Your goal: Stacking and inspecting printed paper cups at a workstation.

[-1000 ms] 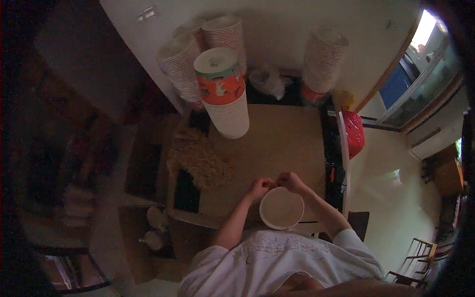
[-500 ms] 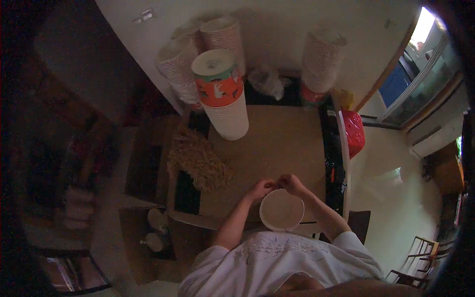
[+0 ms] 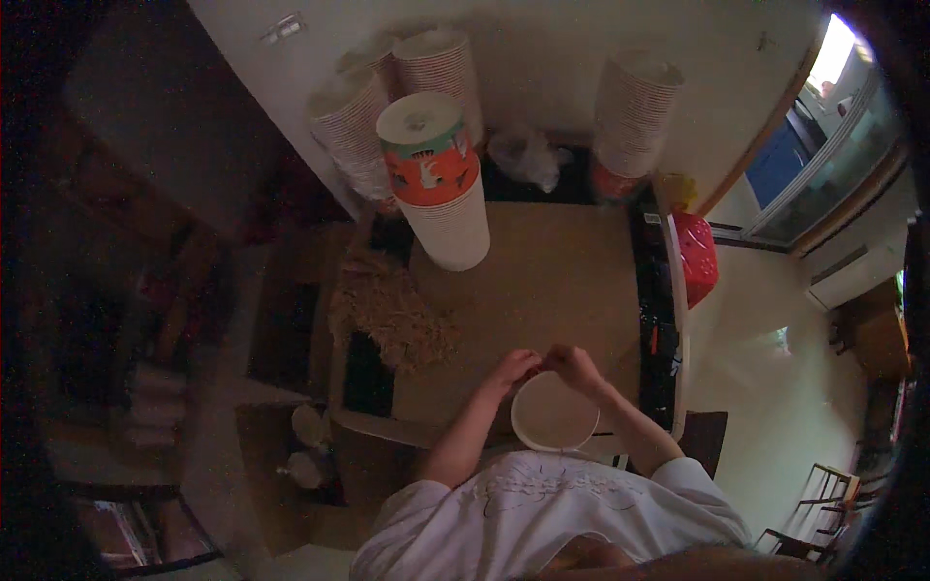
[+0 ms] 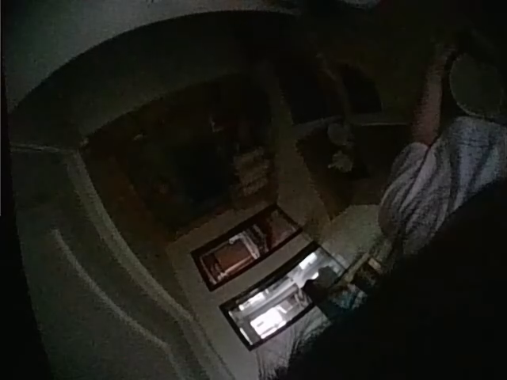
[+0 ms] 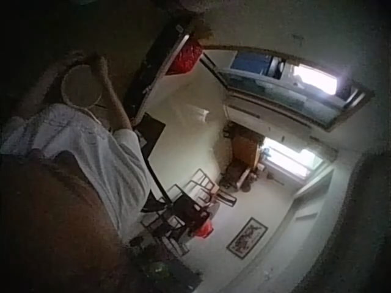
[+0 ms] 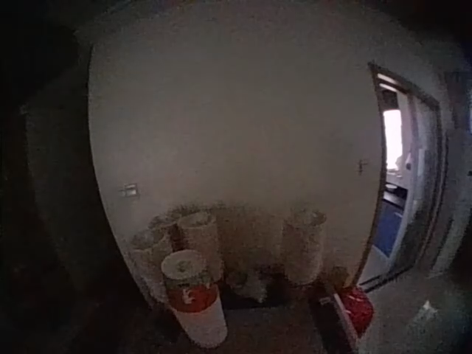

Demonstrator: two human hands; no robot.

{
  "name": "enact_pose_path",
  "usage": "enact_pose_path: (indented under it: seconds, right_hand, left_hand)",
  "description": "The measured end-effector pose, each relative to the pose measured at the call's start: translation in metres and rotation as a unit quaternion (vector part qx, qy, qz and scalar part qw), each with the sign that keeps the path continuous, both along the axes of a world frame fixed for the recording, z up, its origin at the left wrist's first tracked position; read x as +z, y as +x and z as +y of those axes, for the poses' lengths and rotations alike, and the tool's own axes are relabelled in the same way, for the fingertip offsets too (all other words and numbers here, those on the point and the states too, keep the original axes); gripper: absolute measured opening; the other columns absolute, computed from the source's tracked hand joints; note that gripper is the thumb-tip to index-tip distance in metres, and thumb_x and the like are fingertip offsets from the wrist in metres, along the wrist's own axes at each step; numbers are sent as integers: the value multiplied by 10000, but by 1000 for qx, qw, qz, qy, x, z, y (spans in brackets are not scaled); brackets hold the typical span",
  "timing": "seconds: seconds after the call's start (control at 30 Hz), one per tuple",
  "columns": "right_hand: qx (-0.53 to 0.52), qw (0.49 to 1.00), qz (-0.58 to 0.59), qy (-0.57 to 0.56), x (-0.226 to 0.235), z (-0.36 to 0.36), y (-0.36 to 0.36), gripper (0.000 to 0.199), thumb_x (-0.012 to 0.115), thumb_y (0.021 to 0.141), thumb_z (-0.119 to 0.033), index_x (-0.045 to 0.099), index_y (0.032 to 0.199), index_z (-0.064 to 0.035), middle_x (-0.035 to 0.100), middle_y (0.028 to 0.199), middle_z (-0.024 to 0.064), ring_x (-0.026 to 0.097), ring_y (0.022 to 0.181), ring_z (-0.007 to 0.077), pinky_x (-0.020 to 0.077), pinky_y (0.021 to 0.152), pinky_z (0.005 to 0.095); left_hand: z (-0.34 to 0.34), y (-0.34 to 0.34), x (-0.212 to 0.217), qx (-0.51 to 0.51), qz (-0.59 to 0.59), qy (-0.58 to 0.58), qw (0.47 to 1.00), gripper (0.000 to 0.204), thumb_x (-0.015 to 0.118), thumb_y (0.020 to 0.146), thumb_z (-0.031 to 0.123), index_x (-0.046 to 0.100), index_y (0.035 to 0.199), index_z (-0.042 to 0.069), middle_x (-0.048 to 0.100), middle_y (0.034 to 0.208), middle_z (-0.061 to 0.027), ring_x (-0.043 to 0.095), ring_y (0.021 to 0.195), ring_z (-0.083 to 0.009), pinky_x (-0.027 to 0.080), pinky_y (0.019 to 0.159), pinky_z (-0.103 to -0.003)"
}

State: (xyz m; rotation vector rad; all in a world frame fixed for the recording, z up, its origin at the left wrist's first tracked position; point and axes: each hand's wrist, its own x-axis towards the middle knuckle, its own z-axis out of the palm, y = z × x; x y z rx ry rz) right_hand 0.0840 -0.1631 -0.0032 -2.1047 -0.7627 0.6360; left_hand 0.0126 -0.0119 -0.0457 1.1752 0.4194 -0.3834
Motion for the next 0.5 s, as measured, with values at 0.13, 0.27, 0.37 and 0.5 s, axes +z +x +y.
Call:
enact_pose_path:
  seconds: [0.13, 0.27, 0.37, 0.5]
  right_hand:
    - [-40, 997, -55, 37, -6, -2, -5, 103, 538, 708, -145, 582, 741, -57, 572, 678, 138, 573, 631, 248, 437, 567, 324]
    - [-81, 991, -99, 46, -3, 0, -10, 88, 531, 706, -124, 578, 722, -52, 568, 695, 133, 552, 656, 270, 429, 576, 328]
    - [-115, 986, -113, 53, 4, 1, -15, 73, 529, 705, -109, 575, 711, -52, 559, 696, 127, 541, 666, 264, 423, 581, 323]
    - [-153, 979, -117, 63, 10, 2, -17, 51, 532, 697, -92, 568, 697, -56, 548, 678, 110, 531, 649, 255, 424, 581, 334]
  left_hand:
    - [-4, 9, -14, 7, 24, -4, 1000, 124, 520, 776, 185, 558, 781, 67, 570, 725, -30, 534, 632, -114, 438, 553, -240]
    - [2, 12, -34, 4, 18, -58, 998, 183, 530, 763, 176, 593, 878, 50, 597, 832, -31, 554, 742, -135, 444, 668, -277]
    - [3, 12, -36, 26, 19, -88, 996, 167, 530, 760, 151, 604, 861, 41, 604, 831, -43, 567, 739, -146, 451, 671, -281]
    - [2, 16, -20, 39, 55, -102, 992, 163, 539, 754, 129, 607, 864, 31, 607, 820, -58, 576, 729, -159, 460, 668, -280]
